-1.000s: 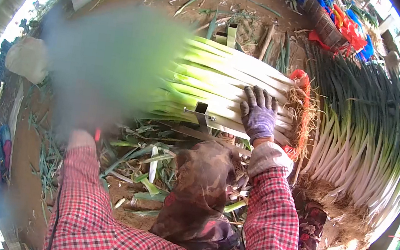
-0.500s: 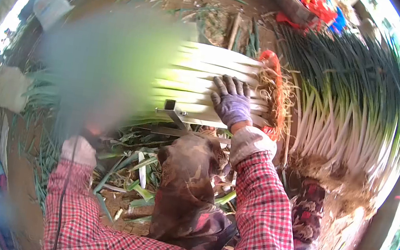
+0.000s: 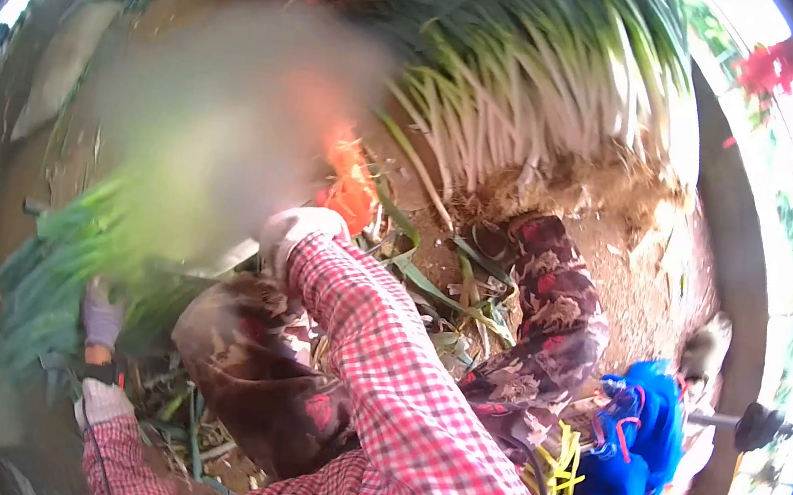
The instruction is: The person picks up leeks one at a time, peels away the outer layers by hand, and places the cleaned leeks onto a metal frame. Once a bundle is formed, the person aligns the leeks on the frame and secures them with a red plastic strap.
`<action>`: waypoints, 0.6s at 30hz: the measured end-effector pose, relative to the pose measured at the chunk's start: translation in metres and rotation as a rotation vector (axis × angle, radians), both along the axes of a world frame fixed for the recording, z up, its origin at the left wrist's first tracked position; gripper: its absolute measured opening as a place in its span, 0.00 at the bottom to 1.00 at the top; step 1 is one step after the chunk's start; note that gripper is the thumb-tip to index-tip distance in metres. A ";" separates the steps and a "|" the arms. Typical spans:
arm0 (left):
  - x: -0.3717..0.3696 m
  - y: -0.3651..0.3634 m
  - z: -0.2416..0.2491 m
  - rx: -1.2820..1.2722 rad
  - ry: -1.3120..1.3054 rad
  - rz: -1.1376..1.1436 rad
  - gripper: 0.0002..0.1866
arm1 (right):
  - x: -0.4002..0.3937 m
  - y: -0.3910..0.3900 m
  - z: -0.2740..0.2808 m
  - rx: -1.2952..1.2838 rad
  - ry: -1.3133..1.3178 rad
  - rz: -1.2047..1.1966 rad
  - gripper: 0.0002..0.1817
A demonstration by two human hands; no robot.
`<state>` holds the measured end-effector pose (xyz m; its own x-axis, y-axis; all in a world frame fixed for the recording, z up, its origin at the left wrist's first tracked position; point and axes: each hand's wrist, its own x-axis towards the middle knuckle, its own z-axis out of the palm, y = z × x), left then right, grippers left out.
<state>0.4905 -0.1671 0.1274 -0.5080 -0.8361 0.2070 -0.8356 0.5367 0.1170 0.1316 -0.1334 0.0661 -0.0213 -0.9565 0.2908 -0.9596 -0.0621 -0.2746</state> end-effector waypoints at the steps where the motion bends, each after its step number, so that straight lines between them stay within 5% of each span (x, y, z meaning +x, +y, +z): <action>1: -0.002 -0.006 0.013 0.210 0.007 0.067 0.17 | -0.009 0.014 0.025 0.164 -0.127 0.070 0.31; 3: -0.016 -0.021 0.049 0.512 -0.076 0.193 0.20 | -0.024 0.055 0.083 0.275 -0.405 0.246 0.32; 4: -0.031 -0.015 0.079 0.402 -0.243 0.160 0.25 | -0.033 0.081 0.093 0.231 -0.550 0.349 0.33; 6: -0.044 -0.011 0.106 0.400 0.277 0.050 0.29 | -0.044 0.123 0.046 -0.175 -0.532 0.367 0.29; 7: -0.074 0.014 0.135 0.414 0.646 -0.030 0.29 | -0.060 0.151 0.040 -0.041 -0.652 0.323 0.26; 10: -0.169 0.065 0.173 0.297 0.975 -0.223 0.24 | -0.123 0.222 -0.013 0.173 -1.120 -0.095 0.17; 11: -0.205 0.076 0.175 0.319 1.028 -0.275 0.23 | -0.147 0.236 -0.045 0.223 -1.194 -0.317 0.16; 12: -0.240 0.087 0.174 0.363 1.075 -0.327 0.22 | -0.172 0.247 -0.064 0.281 -0.754 -0.452 0.15; 14: -0.310 0.098 0.153 0.530 1.088 -0.379 0.19 | -0.208 0.264 -0.099 0.162 -0.877 -0.505 0.15; 18: -0.393 0.105 0.063 0.988 0.829 -0.398 0.15 | -0.252 0.243 -0.140 0.325 -0.745 -0.676 0.18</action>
